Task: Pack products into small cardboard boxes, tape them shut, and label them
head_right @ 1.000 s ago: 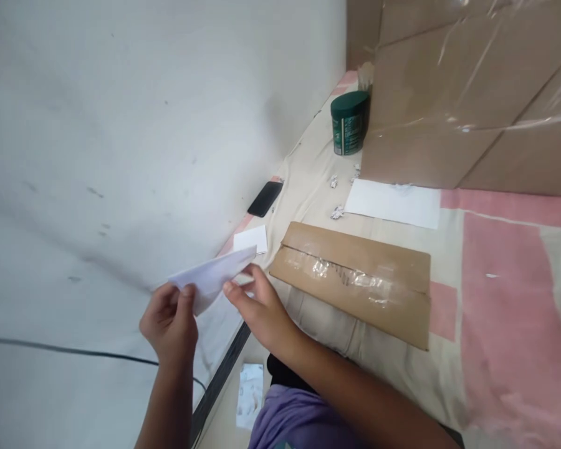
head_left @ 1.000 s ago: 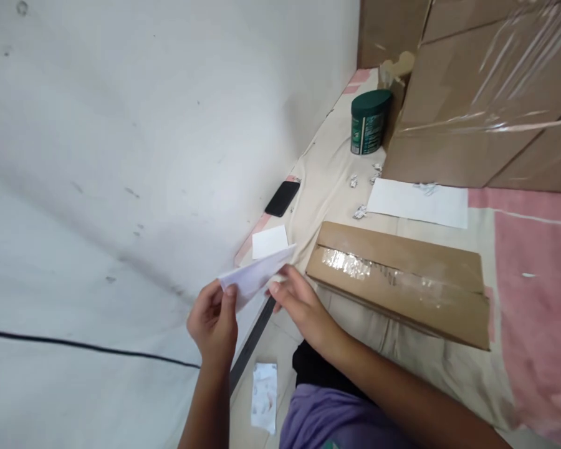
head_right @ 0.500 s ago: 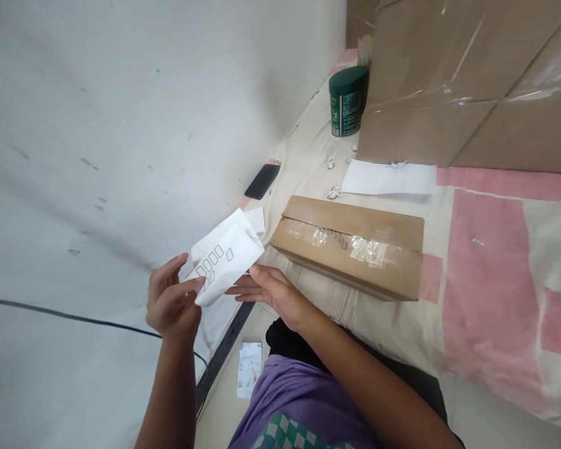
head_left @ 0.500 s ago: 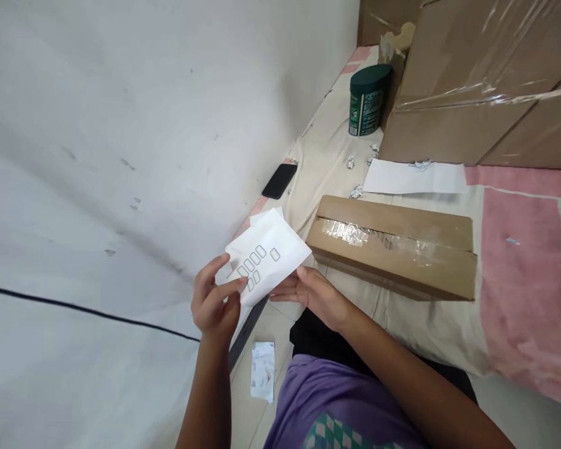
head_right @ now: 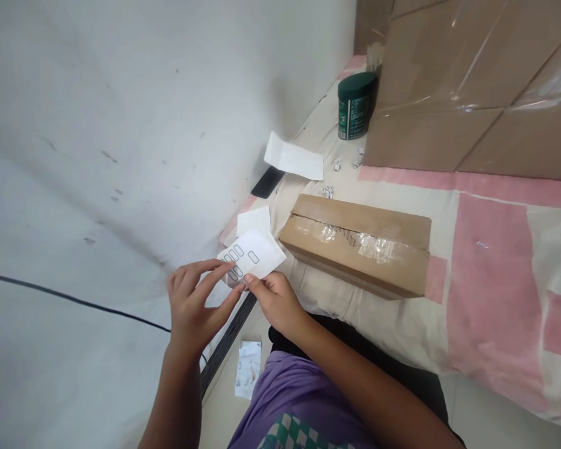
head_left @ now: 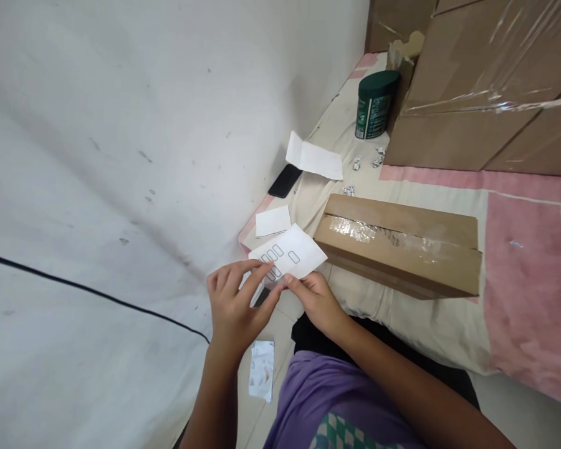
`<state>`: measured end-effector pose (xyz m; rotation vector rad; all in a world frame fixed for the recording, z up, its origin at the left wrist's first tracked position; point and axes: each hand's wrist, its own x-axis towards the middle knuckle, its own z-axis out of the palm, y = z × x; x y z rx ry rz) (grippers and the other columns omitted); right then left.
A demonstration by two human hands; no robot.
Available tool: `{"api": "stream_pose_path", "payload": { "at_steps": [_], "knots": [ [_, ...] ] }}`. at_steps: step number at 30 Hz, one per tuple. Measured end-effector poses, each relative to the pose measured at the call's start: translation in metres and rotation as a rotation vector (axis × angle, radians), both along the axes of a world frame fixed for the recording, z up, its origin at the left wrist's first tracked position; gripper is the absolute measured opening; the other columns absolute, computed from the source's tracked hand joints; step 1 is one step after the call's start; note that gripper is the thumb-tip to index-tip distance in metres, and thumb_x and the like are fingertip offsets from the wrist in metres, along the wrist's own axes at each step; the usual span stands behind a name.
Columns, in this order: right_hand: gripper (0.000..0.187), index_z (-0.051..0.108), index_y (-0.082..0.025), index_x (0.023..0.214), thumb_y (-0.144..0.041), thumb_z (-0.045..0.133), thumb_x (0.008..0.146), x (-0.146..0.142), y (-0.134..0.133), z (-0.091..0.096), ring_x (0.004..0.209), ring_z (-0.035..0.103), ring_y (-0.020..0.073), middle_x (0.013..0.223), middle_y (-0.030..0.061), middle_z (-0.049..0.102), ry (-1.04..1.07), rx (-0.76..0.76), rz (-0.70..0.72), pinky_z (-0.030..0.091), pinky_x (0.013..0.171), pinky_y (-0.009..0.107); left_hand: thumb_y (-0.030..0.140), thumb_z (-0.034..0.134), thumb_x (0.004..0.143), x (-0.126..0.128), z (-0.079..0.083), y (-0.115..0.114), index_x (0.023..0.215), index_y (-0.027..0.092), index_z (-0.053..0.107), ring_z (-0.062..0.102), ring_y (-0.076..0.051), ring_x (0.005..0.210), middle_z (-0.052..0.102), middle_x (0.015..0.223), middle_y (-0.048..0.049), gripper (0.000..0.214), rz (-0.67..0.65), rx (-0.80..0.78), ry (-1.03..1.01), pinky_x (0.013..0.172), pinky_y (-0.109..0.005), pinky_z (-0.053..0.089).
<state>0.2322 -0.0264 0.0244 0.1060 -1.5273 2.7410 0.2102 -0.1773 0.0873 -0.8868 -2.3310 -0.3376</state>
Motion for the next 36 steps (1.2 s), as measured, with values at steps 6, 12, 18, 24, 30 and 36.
{"api": "stream_pose_path", "payload": {
  "at_steps": [6,12,18,24,30,36],
  "knots": [
    [0.036,0.074,-0.023,0.119,-0.047,0.057,0.099,0.005,0.001,0.001,0.118,0.066,0.0243,0.124,0.0054,0.074,0.093,0.086,0.033,0.043,0.114,0.041,0.019,0.075,0.084,-0.002,-0.002,0.002,0.105,0.023,0.069,0.066,-0.020,0.086,0.075,0.097,-0.0029,0.022,-0.052,0.029,-0.033,0.081,-0.040,0.038],
    [0.031,0.070,-0.022,0.122,-0.033,0.048,0.104,0.005,0.008,-0.003,0.121,0.063,0.0227,0.123,0.0059,0.072,0.252,0.437,-0.052,0.044,0.111,0.038,0.015,0.067,0.090,0.001,0.001,-0.002,0.104,0.024,0.070,0.066,-0.017,0.083,0.076,0.096,0.0011,0.017,-0.103,-0.078,-0.110,0.082,-0.040,0.036],
    [0.028,0.072,-0.019,0.106,-0.031,0.046,0.104,0.006,0.016,0.000,0.100,0.068,0.0209,0.103,0.0071,0.075,0.328,0.639,-0.035,0.052,0.098,0.035,0.017,0.060,0.096,0.001,0.000,-0.007,0.106,0.027,0.071,0.063,-0.015,0.089,0.074,0.097,0.0027,0.019,-0.139,0.079,-0.348,0.082,-0.037,0.037],
    [0.026,0.070,-0.019,0.115,-0.026,0.050,0.100,0.005,0.020,-0.003,0.112,0.066,0.0228,0.116,0.0093,0.073,0.412,0.734,-0.010,0.050,0.102,0.036,0.021,0.059,0.097,-0.003,-0.009,-0.009,0.097,0.027,0.072,0.061,-0.018,0.095,0.073,0.094,0.0028,0.014,-0.019,0.206,-0.387,0.086,-0.037,0.038],
    [0.023,0.073,-0.018,0.105,-0.015,0.060,0.086,-0.007,0.014,-0.013,0.095,0.072,0.0208,0.102,0.0058,0.078,0.432,0.621,-0.103,0.055,0.090,0.031,0.026,0.057,0.098,-0.008,-0.019,-0.020,0.089,0.024,0.066,0.061,-0.017,0.089,0.069,0.089,0.0008,0.013,0.066,0.464,-0.387,0.082,-0.033,0.044],
    [0.011,0.072,-0.016,0.086,-0.014,0.069,0.076,-0.099,-0.007,0.005,0.100,0.070,0.0245,0.097,0.0060,0.078,-0.002,0.310,-0.048,0.055,0.088,0.031,0.032,0.056,0.098,-0.005,-0.022,-0.041,0.084,0.024,0.064,0.061,-0.016,0.086,0.067,0.086,0.0010,0.018,0.169,0.567,-0.383,0.081,-0.030,0.044]
  ]
}}
